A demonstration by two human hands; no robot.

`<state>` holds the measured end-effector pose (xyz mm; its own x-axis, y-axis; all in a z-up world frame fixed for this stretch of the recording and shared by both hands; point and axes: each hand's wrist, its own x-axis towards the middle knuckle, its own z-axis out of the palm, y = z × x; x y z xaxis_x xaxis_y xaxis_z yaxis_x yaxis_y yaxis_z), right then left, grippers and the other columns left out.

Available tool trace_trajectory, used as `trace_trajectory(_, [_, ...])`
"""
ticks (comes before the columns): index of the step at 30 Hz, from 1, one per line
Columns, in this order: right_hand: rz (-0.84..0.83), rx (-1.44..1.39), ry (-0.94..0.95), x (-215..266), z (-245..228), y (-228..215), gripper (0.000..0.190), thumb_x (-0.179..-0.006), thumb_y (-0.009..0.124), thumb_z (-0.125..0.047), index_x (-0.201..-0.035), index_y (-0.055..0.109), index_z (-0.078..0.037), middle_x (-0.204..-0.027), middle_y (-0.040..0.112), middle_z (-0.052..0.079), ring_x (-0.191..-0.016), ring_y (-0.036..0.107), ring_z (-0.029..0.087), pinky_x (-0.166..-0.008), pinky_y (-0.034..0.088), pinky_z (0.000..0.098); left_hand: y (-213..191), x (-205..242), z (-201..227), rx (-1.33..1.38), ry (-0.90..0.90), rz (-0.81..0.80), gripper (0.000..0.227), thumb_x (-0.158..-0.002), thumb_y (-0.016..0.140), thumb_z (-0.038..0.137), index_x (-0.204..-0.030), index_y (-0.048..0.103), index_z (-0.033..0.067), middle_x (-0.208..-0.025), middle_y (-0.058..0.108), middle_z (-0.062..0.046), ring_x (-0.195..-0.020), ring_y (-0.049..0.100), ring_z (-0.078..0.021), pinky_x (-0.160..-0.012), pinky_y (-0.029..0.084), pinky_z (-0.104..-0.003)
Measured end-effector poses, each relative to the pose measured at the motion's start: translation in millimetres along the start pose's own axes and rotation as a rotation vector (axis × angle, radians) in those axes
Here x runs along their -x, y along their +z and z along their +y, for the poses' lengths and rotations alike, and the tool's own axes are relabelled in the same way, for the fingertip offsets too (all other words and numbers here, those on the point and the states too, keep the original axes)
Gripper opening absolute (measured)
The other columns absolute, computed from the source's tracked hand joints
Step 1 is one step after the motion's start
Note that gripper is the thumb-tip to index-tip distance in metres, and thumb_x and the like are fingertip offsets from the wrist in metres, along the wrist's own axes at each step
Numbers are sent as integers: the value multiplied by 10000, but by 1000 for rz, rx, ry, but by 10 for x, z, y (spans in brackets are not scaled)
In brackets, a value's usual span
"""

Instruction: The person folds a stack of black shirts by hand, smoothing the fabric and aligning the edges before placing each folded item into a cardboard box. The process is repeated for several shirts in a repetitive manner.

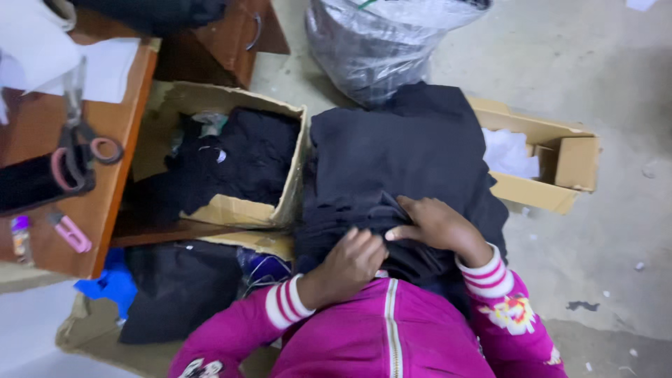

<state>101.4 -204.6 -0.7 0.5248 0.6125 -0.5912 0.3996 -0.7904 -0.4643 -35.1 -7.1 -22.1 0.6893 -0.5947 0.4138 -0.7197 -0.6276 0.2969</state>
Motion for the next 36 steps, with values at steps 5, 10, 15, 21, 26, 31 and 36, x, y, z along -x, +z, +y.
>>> trace_trajectory(5, [142,107,-37,-15,125,428,1014,-739,844,-722,-1424,577,-25,-1159,767,236,-1082,739,478,-916,602,612,103,-184,-79,-83,-38,153,248,-1082,534,204,-923,622,35,-891,500,-111,-782,553,-332,-657,441,-439])
trace_trajectory(10, [52,31,-6,16,2,62,787,-870,806,-535,-1443,585,-42,-1139,777,263,-1122,723,494,-948,578,628,121,108,48,-18,89,60,232,-1076,594,218,-939,650,39,-892,536,-95,-778,556,-304,-674,422,-432])
trace_trajectory(15, [-35,-27,-48,-169,119,67,866,-828,808,-603,-1468,593,-61,-1163,765,312,-1155,703,530,-992,554,646,26,-49,-19,-55,19,106,220,-1085,563,114,-890,625,34,-827,475,-76,-713,529,-319,-621,416,-440])
trace_trajectory(21, [168,55,-280,90,295,567,670,-870,760,-412,-1421,573,-79,-1211,737,239,-1140,686,502,-931,575,624,-2,-270,-273,369,-166,104,251,-1082,553,280,-1055,643,47,-1001,540,-126,-922,601,-407,-778,489,-494])
trace_trajectory(26, [455,535,-604,609,330,984,1012,-843,574,-384,-1686,178,11,-1636,333,291,-1524,356,389,-1274,258,470,11,-115,-654,532,-188,151,540,-1087,521,510,-1462,612,132,-1575,578,-108,-1594,449,-358,-1379,274,-556])
trace_trajectory(31, [-93,-268,-490,514,581,20,533,-978,716,-341,-1453,593,-136,-1615,492,52,-1507,410,209,-1222,255,429,354,539,-533,678,-188,-152,547,-1072,563,516,-1554,522,261,-1695,486,-34,-1682,368,-313,-1383,212,-630])
trace_trajectory(36, [86,-160,-880,-302,-113,-42,854,-984,407,-706,-1577,476,-96,-1665,464,132,-1547,400,293,-1270,200,502,-203,762,-1271,1389,-327,-94,378,-1112,602,373,-1370,688,109,-1489,656,-136,-1445,626,-246,-1290,483,-381])
